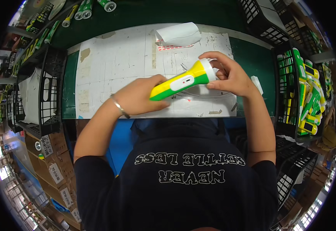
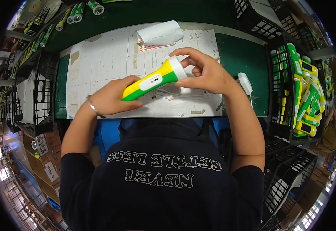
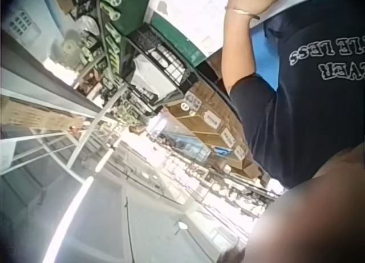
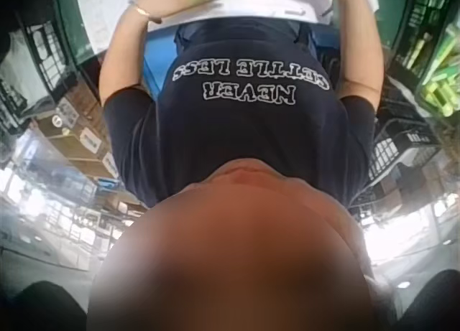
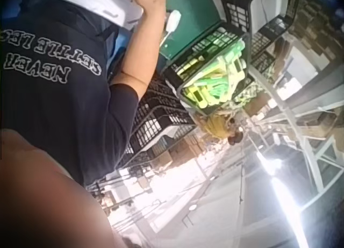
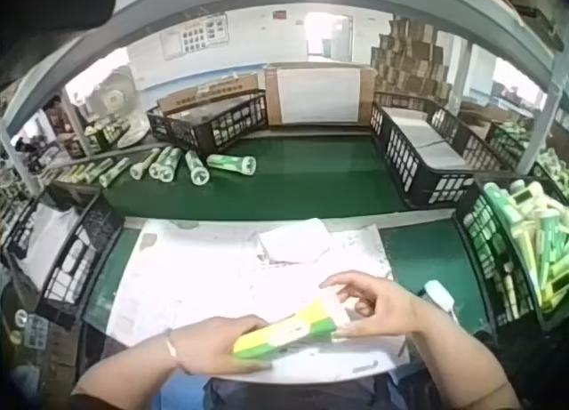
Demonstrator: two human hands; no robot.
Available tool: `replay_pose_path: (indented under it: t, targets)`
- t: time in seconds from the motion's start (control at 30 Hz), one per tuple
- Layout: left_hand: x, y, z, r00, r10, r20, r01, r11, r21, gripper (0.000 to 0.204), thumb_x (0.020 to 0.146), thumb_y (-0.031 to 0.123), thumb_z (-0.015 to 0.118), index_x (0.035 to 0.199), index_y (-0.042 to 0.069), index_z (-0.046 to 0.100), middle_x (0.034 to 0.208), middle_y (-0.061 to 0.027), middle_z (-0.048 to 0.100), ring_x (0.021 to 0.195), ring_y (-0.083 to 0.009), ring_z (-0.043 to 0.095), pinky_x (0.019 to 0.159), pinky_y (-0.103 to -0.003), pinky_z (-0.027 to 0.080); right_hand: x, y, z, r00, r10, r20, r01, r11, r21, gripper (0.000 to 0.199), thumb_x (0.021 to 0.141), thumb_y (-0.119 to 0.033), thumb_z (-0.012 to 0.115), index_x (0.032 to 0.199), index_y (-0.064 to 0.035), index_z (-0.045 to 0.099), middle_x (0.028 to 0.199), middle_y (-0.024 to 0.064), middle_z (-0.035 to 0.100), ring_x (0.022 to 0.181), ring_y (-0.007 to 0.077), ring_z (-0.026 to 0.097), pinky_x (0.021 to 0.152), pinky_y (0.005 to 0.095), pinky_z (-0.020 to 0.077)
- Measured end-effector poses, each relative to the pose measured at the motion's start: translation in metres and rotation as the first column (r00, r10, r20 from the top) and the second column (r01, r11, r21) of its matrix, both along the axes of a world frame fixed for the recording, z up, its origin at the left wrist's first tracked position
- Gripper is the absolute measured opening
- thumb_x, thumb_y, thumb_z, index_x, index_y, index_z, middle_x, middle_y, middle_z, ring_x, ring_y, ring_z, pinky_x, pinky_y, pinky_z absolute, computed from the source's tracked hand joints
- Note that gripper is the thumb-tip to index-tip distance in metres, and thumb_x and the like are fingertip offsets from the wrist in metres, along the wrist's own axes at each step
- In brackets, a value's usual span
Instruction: Testing and inspecting handheld flashlights for functionality and organizing them at a factory workbench.
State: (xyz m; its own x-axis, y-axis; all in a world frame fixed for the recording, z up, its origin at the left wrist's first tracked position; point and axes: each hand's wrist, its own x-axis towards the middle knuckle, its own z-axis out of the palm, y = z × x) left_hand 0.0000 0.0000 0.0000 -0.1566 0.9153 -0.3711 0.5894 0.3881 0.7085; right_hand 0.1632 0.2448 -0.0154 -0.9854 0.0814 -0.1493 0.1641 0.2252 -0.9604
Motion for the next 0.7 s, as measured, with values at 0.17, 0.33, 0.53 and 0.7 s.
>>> replay_pose_path:
  t: [0.17,0.33,0.53,0.7]
  targets:
    - [0.012,0.017,-0.042,0.779,0.388,0.492,-0.446,0.895,0.000,0.062,0.079,0.028,0.073,0.127,0.000,0.044,0.098,-0.0127,0.063,0.090,-0.0212,0.061,0.082,-0.033,0.048,-0.028,-0.020,-0.049,0.965,-0.244,-0.094,0.261,0.886,0.384,0.055,0.070,-0.029,0.079,0.117,-0.0099,0.056,0.091,0.0059,0.063,0.070,0.0208,0.060,0.064,0.0337,0.0488]
    - [0.012,0.019,-0.070,0.848,0.432,0.306,-0.502,0.839,0.208,0.072,0.079,0.027,0.073,0.134,-0.001,0.037,0.118,-0.0200,0.056,0.105,-0.0255,0.057,0.090,-0.034,0.046,-0.032,-0.046,-0.080,0.979,-0.186,-0.086,0.190,0.669,0.719,0.019,0.082,-0.027,0.064,0.091,-0.0103,0.062,0.093,0.0086,0.062,0.083,0.0290,0.064,0.071,0.0401,0.0512]
    - [0.012,0.026,-0.077,0.857,0.448,0.255,-0.504,0.833,0.230,0.072,0.078,0.026,0.074,0.134,0.000,0.037,0.116,-0.0182,0.057,0.104,-0.0244,0.058,0.090,-0.033,0.046,-0.027,-0.035,-0.075,0.950,-0.246,-0.191,0.312,0.735,0.602,0.019,0.083,-0.025,0.065,0.092,-0.0092,0.063,0.092,0.0086,0.062,0.081,0.0293,0.063,0.069,0.0388,0.0510]
    - [0.019,0.032,-0.070,0.856,0.464,0.226,-0.511,0.826,0.239,0.070,0.077,0.028,0.073,0.132,0.003,0.039,0.115,-0.0222,0.060,0.107,-0.0326,0.060,0.092,-0.037,0.046,-0.037,-0.052,-0.077,0.964,-0.222,-0.149,0.255,0.598,0.760,0.022,0.081,-0.028,0.067,0.092,-0.0087,0.063,0.094,0.0087,0.063,0.081,0.0287,0.063,0.068,0.0389,0.0505]
